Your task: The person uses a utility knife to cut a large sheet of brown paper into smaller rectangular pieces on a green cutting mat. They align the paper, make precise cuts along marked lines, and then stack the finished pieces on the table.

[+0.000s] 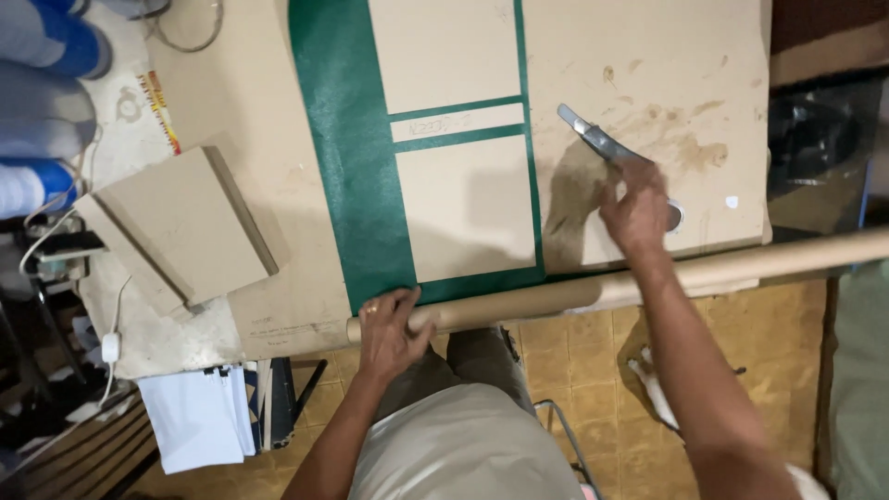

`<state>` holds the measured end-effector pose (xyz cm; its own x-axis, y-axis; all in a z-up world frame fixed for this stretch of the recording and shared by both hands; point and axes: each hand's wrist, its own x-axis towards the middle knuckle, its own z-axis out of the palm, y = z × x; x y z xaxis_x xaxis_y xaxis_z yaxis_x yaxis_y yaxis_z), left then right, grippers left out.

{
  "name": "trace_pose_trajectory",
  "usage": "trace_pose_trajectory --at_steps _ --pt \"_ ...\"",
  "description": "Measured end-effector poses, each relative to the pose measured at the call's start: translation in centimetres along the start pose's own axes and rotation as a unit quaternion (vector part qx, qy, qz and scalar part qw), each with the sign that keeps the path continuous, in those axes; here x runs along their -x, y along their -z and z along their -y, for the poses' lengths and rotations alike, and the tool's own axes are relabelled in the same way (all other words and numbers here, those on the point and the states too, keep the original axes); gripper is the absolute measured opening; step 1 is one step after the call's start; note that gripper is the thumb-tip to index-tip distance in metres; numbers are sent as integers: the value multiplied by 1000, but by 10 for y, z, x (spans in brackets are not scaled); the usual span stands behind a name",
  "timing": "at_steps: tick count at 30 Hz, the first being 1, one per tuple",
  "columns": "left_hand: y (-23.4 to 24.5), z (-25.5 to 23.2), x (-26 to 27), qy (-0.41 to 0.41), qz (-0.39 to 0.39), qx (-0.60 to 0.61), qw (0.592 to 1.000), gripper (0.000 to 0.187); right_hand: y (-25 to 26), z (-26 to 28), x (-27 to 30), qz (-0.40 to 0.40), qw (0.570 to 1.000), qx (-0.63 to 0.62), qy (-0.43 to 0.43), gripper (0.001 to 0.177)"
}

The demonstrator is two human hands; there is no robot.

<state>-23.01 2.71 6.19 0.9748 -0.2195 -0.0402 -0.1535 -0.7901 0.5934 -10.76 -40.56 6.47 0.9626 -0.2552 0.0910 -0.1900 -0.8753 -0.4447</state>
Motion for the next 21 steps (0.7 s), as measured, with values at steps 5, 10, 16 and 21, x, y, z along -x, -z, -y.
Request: trace_pose_trajectory --at_steps 5,10,16,21 --pt "-1 7 35 -5 37 -125 991 65 29 36 -51 193 960 200 33 67" --pt "-2 1 44 49 -11 -173 984 53 8 4 -63 178 954 222 90 59" --pt "-19 -13 45 140 2 -233 962 61 76 67 -60 267 959 -12 -93 35" --pt "-34 2 54 155 33 -269 950 86 67 27 18 322 879 -339 -97 39"
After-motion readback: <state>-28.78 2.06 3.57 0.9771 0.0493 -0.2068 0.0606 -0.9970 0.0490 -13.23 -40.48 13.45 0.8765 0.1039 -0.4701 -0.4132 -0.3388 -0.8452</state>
